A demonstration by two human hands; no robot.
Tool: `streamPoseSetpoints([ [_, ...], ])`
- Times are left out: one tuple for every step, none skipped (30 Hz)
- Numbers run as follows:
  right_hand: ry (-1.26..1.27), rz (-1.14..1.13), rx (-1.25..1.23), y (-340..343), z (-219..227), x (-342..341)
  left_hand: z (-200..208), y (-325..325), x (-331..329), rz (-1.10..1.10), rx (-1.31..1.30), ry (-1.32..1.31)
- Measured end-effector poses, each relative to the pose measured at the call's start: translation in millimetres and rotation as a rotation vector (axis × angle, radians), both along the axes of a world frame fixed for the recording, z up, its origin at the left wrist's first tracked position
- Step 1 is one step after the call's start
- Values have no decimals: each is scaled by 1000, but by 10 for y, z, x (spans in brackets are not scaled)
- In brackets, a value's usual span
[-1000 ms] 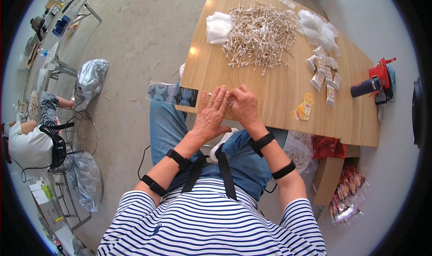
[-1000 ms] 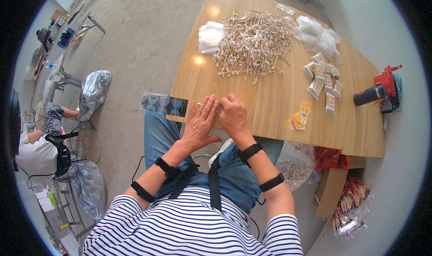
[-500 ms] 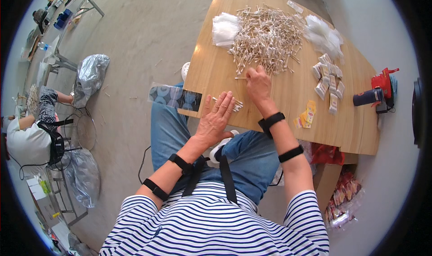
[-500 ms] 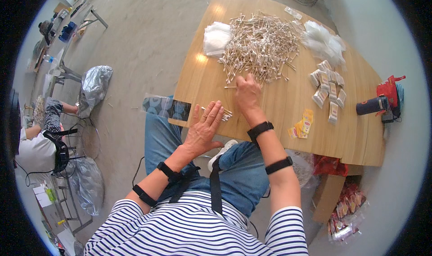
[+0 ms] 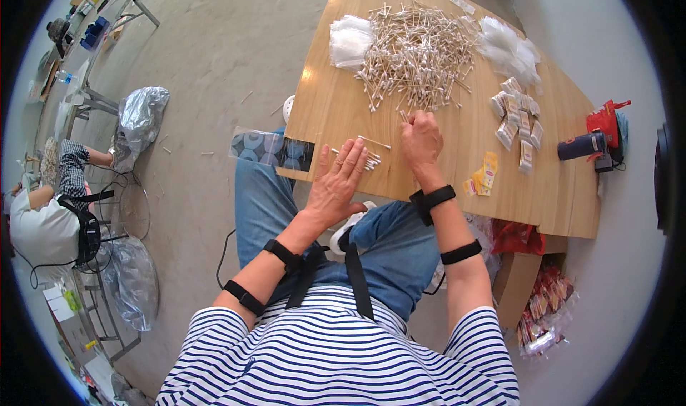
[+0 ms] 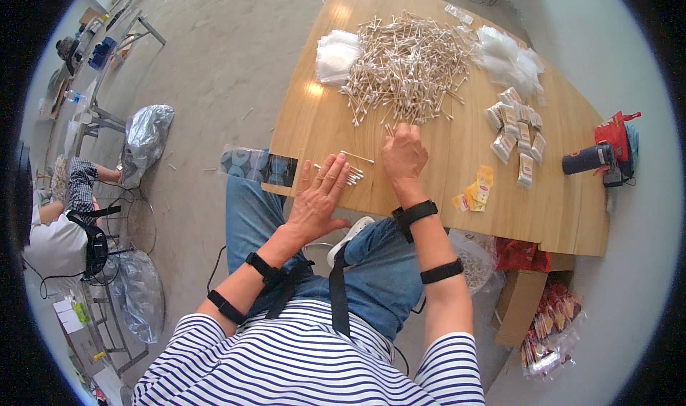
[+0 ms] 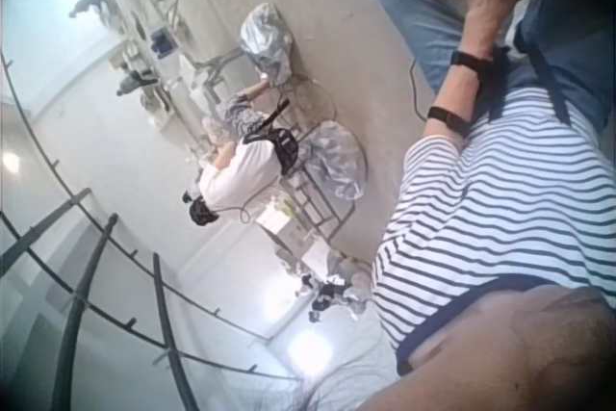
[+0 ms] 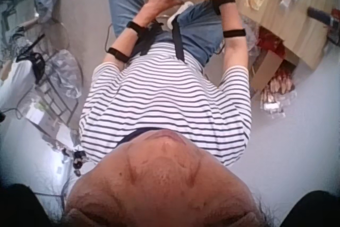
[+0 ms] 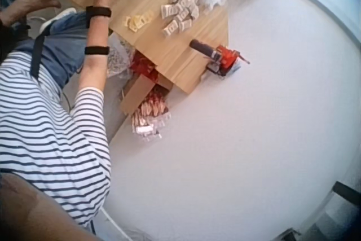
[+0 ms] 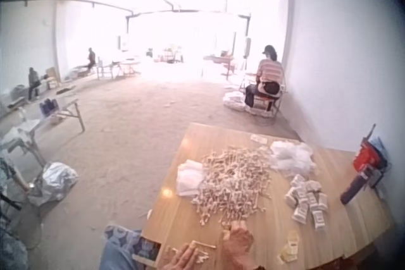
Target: Packaging loose cotton swabs into small plastic bags with labels.
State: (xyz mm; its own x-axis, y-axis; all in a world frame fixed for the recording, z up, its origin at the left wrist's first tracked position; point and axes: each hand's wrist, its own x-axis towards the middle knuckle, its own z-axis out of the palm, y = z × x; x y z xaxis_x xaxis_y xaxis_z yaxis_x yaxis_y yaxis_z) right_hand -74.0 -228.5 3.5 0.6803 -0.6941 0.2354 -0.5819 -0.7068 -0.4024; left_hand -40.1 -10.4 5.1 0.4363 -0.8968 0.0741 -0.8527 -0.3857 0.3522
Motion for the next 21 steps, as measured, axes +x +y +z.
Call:
streamPoseSetpoints([
  [61,9,-46,-53,-60,-16,-1,-3,1,-1,-2,-1],
  [123,17,-92,-91,-115,-29,-11,-4,0,-4,-7,-2],
  [122,19,-88,-82,-132,-40,-28,4,-9,-2,-6,-3],
  [94,43,-107,-69,-150,-60,-39,5,-9,0,-2,-3],
  [67,66,-126,-61,-167,-75,-47,1,-3,2,6,-2],
  [68,63,-126,-60,-166,-75,-51,-1,4,0,9,0],
  [67,69,-158,-64,-165,-67,-49,-2,4,-3,9,1],
  [66,75,-189,-68,-163,-62,-41,-3,1,-3,9,-6],
  [67,76,-188,-68,-155,-59,-35,4,-1,1,10,-13],
  [79,88,-213,-71,-143,-61,-32,7,-1,1,12,-13],
  [91,101,-238,-67,-138,-64,-29,7,1,1,11,-15],
  [91,101,-239,-67,-157,-73,-24,-1,3,1,7,-18],
  [88,102,-241,-59,-187,-88,-25,-4,2,2,6,-18],
  [84,104,-243,-60,-210,-97,-30,-6,1,2,3,-22],
  [84,104,-243,-58,-198,-88,-38,-1,3,2,1,-26],
  [107,142,-254,-61,-184,-74,-45,3,3,2,1,-27],
  [130,179,-265,-62,-171,-60,-51,6,3,2,-3,-23],
  [130,179,-265,-43,-166,-45,-52,7,-2,1,-8,-17],
  [84,236,-218,-5,-170,-19,-48,5,-1,0,-8,-18],
  [38,293,-172,35,-175,6,-39,-2,7,-1,7,-21],
  [38,292,-171,85,-181,34,-34,-1,11,-3,23,-26],
])
